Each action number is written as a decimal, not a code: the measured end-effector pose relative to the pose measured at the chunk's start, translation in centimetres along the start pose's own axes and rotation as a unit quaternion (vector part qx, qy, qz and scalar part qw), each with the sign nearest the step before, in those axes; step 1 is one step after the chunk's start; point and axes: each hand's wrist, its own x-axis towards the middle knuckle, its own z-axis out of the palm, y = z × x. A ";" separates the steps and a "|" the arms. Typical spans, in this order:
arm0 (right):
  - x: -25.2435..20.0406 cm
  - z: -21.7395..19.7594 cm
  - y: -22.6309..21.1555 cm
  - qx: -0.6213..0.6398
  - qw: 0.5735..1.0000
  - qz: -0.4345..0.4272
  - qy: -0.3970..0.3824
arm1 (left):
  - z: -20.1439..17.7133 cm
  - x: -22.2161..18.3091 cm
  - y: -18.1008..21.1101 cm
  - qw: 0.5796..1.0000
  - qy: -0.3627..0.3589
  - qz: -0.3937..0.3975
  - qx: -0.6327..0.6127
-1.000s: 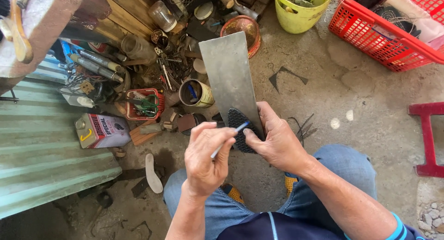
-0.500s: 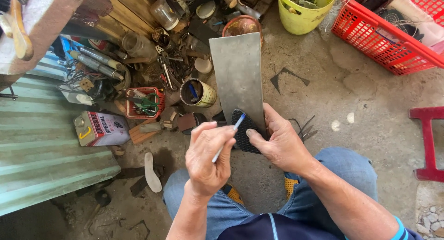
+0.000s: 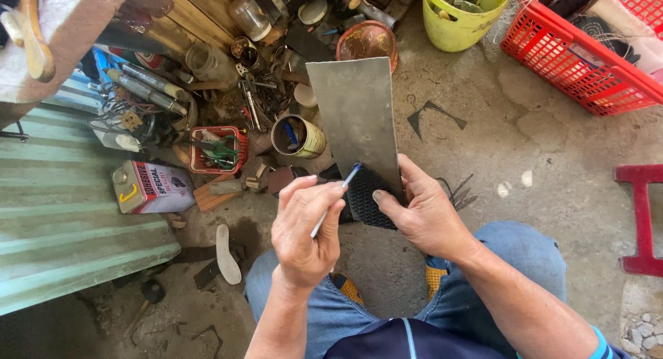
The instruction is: The person traces a shoe sole template onto a piece of material and then cuts it out using scissors.
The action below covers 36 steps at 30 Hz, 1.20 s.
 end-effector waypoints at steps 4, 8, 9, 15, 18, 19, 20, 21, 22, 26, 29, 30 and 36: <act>-0.1 0.1 0.5 0.008 1.000 0.000 0.002 | 0.2 -0.1 0.3 1.000 -0.004 0.004 0.001; -0.1 0.0 0.7 0.013 1.000 0.004 0.004 | 0.2 -0.1 0.1 1.000 -0.010 0.011 0.007; -0.1 -0.1 0.5 0.011 1.000 0.000 0.003 | 0.1 0.0 0.1 1.000 -0.009 0.015 0.015; -0.3 0.0 0.2 0.020 1.000 0.004 0.003 | 0.1 0.1 0.3 1.000 -0.004 0.014 0.016; -0.3 -0.2 0.8 0.030 1.000 0.003 0.003 | 0.0 0.1 0.1 1.000 -0.001 0.015 0.019; -0.3 -0.3 1.0 0.031 1.000 0.003 0.002 | 0.0 0.1 0.2 1.000 0.000 0.015 0.019; -0.4 -0.4 1.3 0.034 0.999 0.005 0.004 | 0.0 0.1 0.3 1.000 -0.001 0.016 0.020; -0.4 -0.4 1.5 0.038 0.999 0.007 0.005 | 0.0 0.0 0.4 1.000 -0.002 0.017 0.021; -0.5 -0.3 1.3 0.038 0.999 0.007 0.005 | 0.0 0.0 0.4 1.000 -0.001 0.017 0.021; -0.6 -0.2 0.8 0.077 0.997 0.011 0.007 | 0.0 -0.1 0.4 1.000 0.000 0.021 0.023; -0.6 -0.2 0.8 0.092 0.996 0.009 0.005 | -0.1 0.1 0.3 1.000 0.001 0.021 0.023; -0.6 -0.2 0.8 0.097 0.995 0.011 0.005 | -0.2 0.1 0.3 1.000 0.003 0.019 0.022; -0.4 -0.3 0.7 0.100 0.995 0.001 0.009 | -0.2 0.3 0.2 1.000 0.000 0.016 0.012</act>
